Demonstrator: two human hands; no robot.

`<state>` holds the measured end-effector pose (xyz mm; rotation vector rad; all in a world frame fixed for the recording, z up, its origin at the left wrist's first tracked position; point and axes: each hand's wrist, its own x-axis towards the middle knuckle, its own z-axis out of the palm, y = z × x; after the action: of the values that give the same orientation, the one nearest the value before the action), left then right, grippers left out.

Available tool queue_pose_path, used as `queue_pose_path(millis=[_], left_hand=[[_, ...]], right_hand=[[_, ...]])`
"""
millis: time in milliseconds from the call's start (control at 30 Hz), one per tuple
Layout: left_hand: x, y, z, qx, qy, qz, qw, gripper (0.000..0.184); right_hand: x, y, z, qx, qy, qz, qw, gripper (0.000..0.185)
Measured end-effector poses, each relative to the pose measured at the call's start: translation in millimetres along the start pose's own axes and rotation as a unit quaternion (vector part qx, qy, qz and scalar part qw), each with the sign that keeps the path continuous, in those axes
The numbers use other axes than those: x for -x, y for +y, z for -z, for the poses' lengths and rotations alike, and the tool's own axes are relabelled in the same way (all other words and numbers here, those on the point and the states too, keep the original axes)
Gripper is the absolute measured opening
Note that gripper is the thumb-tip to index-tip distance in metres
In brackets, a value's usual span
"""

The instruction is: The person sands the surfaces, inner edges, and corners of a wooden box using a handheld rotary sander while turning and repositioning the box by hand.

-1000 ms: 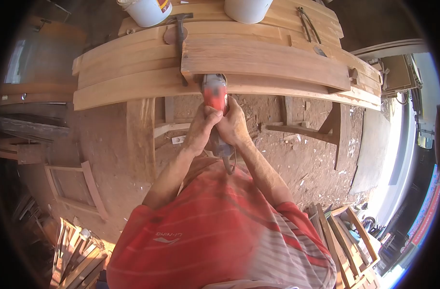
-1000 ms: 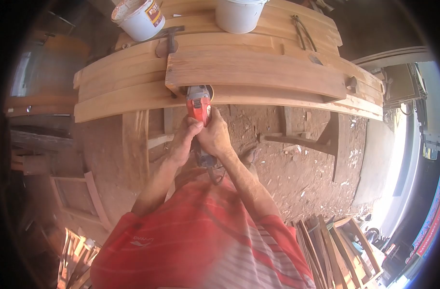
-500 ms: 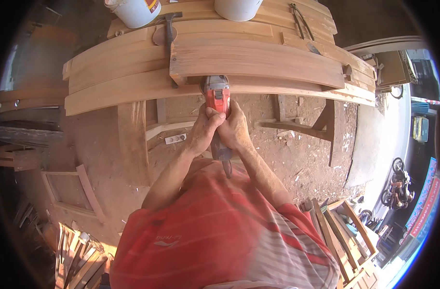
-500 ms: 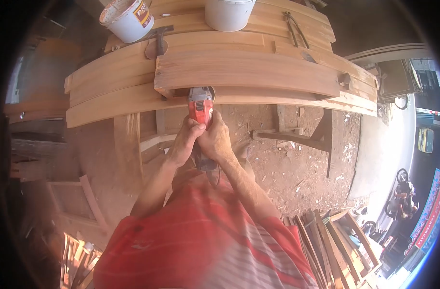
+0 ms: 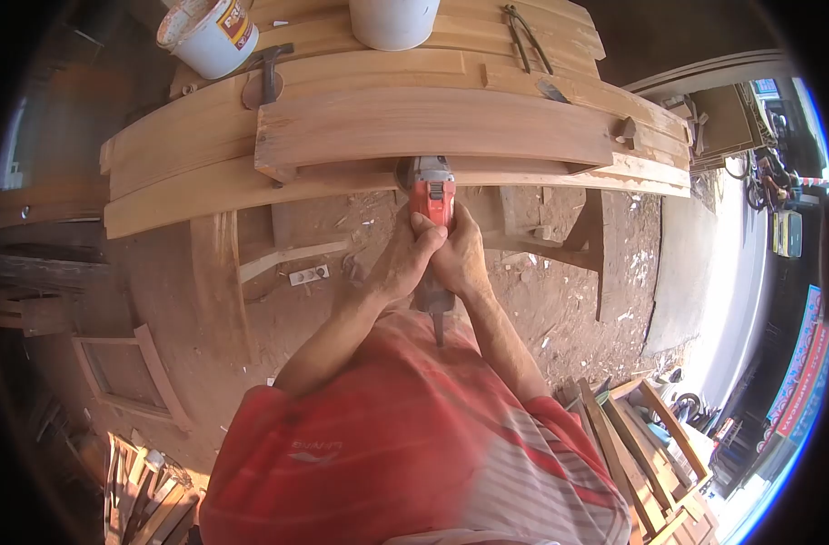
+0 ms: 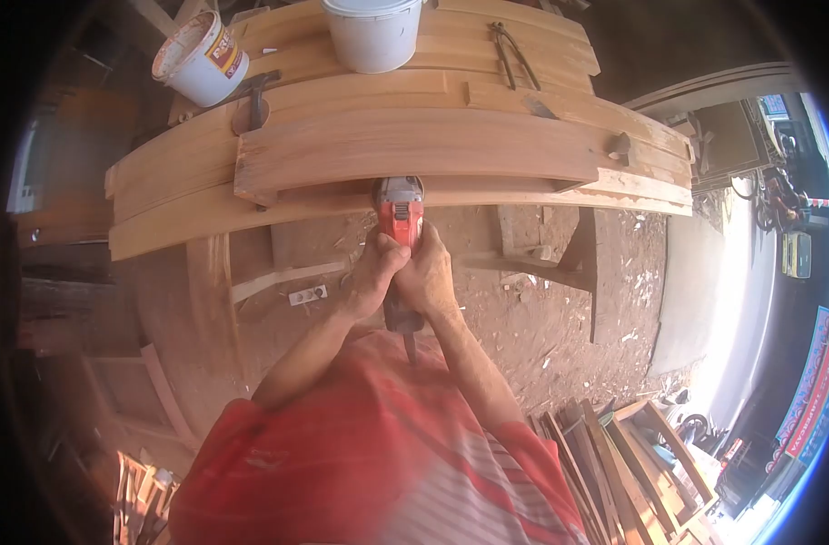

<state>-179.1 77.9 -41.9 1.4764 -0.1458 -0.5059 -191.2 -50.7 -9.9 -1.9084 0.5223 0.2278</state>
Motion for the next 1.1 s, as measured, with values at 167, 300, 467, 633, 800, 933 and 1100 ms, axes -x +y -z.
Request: queue_pose_path(millis=[167, 300, 467, 633, 800, 933, 1100], left_hand=[[8, 10, 11, -0.006, -0.002, 0.049, 0.999, 0.045], [-13, -3, -9, -0.009, -0.058, 0.018, 0.998, 0.067], [-41, 3, -76, 0.026, -0.103, -0.042, 0.993, 0.072], [-54, -2, -98, 0.015, -0.106, 0.019, 0.994, 0.07], [-27, 20, -76, 0.076, -0.052, 0.013, 0.996, 0.052], [-36, 21, -77, 0.049, -0.036, -0.012, 0.998, 0.053], [-60, -9, -130, 0.03, -0.065, 0.028, 0.997, 0.054]], right_hand=[[-1, -6, -7, -0.007, -0.048, -0.016, 0.999, 0.079], [1, 6, 16, -0.015, -0.011, 0.014, 1.0, 0.08], [-1, 29, 75, -0.006, 0.064, -0.024, 0.998, 0.073], [-5, 30, 99, -0.015, 0.084, -0.056, 0.995, 0.068], [0, 20, 71, -0.002, 0.024, -0.045, 0.999, 0.076], [-5, 21, 77, -0.011, 0.014, -0.028, 0.999, 0.075], [-12, 47, 128, -0.023, 0.082, -0.022, 0.996, 0.062]])
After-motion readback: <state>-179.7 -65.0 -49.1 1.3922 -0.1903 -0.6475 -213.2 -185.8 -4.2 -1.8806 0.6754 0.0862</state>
